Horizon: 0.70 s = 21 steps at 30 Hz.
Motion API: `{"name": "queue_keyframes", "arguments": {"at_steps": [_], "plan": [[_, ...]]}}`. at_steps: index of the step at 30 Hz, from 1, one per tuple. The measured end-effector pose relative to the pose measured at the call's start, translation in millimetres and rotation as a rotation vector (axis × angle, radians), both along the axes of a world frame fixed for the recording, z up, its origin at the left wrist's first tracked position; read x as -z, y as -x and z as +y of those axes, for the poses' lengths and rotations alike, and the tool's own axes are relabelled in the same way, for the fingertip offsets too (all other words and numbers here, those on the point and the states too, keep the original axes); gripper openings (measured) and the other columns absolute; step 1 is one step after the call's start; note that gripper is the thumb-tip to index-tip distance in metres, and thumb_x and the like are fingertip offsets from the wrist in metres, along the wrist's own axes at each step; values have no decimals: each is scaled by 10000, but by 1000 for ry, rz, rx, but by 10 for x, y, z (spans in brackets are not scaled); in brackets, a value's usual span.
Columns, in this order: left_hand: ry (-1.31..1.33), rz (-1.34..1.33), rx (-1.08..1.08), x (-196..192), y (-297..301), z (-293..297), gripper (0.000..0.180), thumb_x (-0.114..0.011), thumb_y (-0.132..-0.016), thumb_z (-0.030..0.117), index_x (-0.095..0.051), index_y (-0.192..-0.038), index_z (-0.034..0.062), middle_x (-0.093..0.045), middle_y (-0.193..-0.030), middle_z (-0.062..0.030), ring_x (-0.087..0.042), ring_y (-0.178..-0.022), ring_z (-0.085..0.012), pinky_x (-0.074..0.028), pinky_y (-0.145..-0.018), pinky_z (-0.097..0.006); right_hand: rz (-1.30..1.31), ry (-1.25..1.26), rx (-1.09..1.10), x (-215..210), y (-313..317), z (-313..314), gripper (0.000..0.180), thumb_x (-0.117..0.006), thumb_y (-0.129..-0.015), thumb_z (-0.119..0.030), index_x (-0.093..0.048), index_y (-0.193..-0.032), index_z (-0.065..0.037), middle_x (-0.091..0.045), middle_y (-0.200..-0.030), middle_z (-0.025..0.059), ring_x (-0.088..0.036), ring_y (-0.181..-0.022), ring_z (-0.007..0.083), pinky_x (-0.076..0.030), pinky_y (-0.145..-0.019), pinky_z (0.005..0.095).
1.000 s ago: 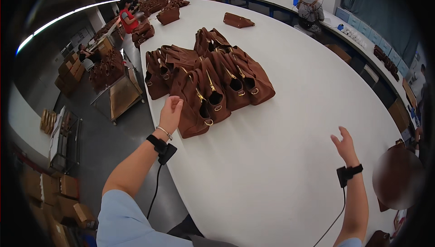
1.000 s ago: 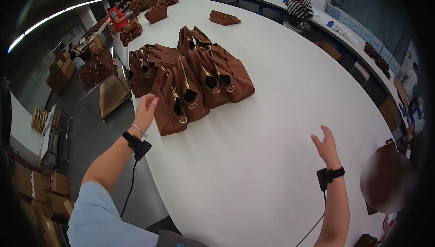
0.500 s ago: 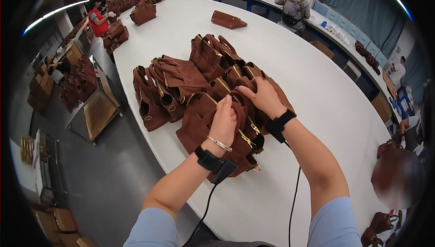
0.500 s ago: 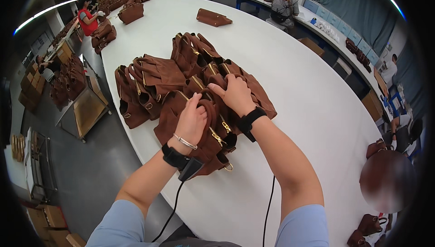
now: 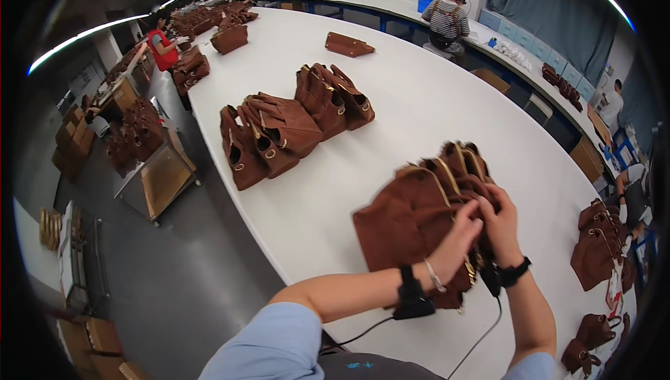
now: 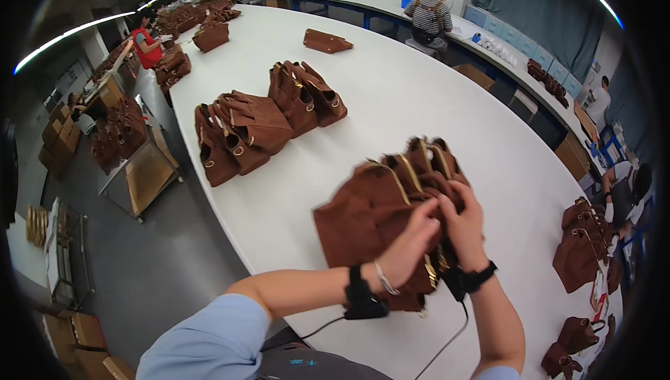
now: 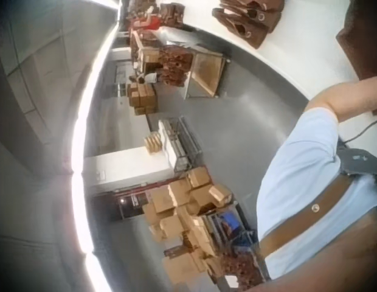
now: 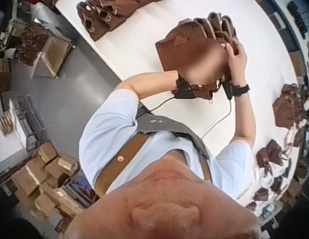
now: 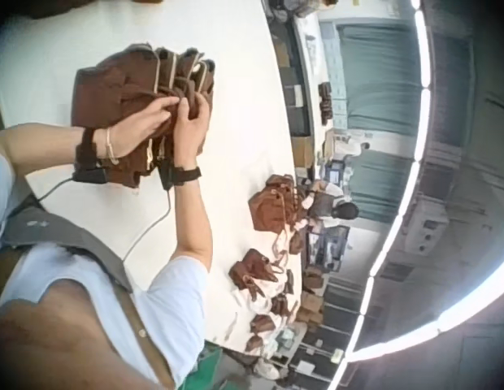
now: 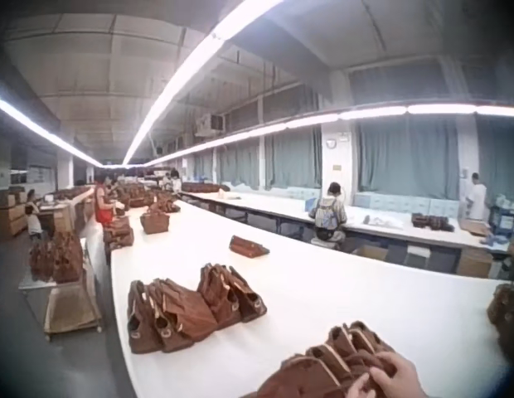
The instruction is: The person wipes the exterior of brown handbags with a white cloth at a factory workstation. They handle the bags one by one, turning them over to clean different sides and corners, then placing them back on the table.
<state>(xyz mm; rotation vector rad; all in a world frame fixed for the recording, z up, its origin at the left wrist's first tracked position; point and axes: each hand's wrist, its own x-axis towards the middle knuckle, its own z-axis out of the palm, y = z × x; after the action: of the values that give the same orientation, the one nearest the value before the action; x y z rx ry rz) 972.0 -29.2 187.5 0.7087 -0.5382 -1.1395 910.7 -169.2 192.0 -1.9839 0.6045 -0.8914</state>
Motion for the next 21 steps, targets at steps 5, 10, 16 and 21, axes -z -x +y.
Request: {"name": "queue_keyframes", "arguments": {"at_steps": [5, 10, 16, 21], "plan": [[169, -103, 112, 336, 1627, -341, 657, -349, -1032, 387, -61, -1533, 74, -55, -1596, -76, -4, -1472, -181, -56, -1180, -324, 203, 34, 77, -241, 1698, -79, 279, -637, -871, -94, -594, -1120, 27, -637, -1076, 109, -583, -1014, 191, -449, -913, 300], [294, -224, 366, 653, 3012, -443, 713, -300, -1025, 472, 49, -1534, 114, 22, -1598, -112, 20, -1476, -215, -36, -1181, -354, 313, -99, 89, -238, 3357, -181, 417, -587, -856, -40, -489, -1256, 26, -560, -1216, 120, -530, -1120, 200, -408, -971, 310], [165, -218, 693, 742, 3706, -385, 744, -349, -1008, 497, 67, -1535, 178, -77, -1580, -159, -107, -1467, -265, -110, -1175, -370, 539, -111, 146, -6, 4377, -275, 404, -557, -888, -94, -480, -1266, 27, -564, -1222, 175, -534, -1154, 251, -398, -1001, 344], [65, -350, 871, 476, 3365, -283, 772, -437, -1008, 346, 92, -1529, 136, -549, -1181, -112, -488, -1182, -221, -340, -1038, -323, 911, -64, 118, -280, 4446, -516, 454, -625, -879, -216, -507, -1230, 46, -647, -1029, 225, -637, -961, 301, -487, -849, 361]]}}
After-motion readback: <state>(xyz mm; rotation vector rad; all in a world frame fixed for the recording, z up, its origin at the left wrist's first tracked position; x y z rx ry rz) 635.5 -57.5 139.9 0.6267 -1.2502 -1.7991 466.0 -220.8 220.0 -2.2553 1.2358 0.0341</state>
